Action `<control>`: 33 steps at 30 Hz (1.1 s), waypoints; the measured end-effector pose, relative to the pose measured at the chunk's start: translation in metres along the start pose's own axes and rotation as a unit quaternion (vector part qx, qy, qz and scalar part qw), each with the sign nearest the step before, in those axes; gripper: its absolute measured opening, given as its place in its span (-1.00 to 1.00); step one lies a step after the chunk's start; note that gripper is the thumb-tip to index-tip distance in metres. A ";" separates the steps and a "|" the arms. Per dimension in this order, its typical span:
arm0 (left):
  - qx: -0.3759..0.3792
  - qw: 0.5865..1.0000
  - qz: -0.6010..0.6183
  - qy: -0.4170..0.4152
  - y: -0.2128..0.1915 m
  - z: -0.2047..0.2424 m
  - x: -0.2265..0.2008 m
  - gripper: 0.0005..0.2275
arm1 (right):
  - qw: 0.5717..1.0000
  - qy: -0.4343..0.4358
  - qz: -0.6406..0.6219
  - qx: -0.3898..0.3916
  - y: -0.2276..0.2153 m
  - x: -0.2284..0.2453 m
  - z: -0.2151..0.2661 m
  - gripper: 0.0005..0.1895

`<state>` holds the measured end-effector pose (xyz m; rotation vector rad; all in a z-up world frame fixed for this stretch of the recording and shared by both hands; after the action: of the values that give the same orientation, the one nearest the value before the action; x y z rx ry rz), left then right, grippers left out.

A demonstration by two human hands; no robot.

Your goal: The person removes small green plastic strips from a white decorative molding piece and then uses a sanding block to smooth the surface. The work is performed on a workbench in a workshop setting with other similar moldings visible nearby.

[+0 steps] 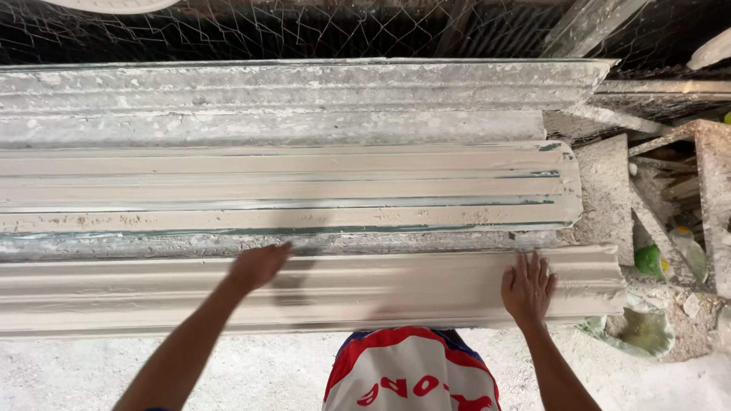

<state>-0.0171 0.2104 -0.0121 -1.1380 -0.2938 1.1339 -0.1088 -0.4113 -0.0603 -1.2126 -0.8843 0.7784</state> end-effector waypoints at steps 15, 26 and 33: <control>-0.078 0.990 0.064 0.094 0.003 -0.129 -0.200 -0.61 | 0.997 0.045 -0.041 -0.053 0.003 0.028 0.032 -0.40; -0.032 0.989 0.107 0.097 0.007 -0.208 -0.311 -0.56 | 0.997 0.026 -0.061 -0.038 -0.002 0.020 0.027 -0.40; -0.083 0.993 0.025 0.081 0.018 -0.236 -0.347 -0.60 | 0.993 -0.032 -0.080 -0.081 -0.022 -0.051 -0.018 -0.45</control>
<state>-0.0206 -0.2095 -0.0173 -1.3836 -0.2383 1.0685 -0.1154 -0.4675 -0.0486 -1.2461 -1.1012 0.6275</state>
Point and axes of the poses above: each hand's wrist, its own z-axis away from the middle knuckle, its own y-axis out of the palm, x = y × z, the point moved 4 cm from there along -z, towards the middle knuckle, and after that the axes turned 10 degrees about y, right-handed, at the moved point
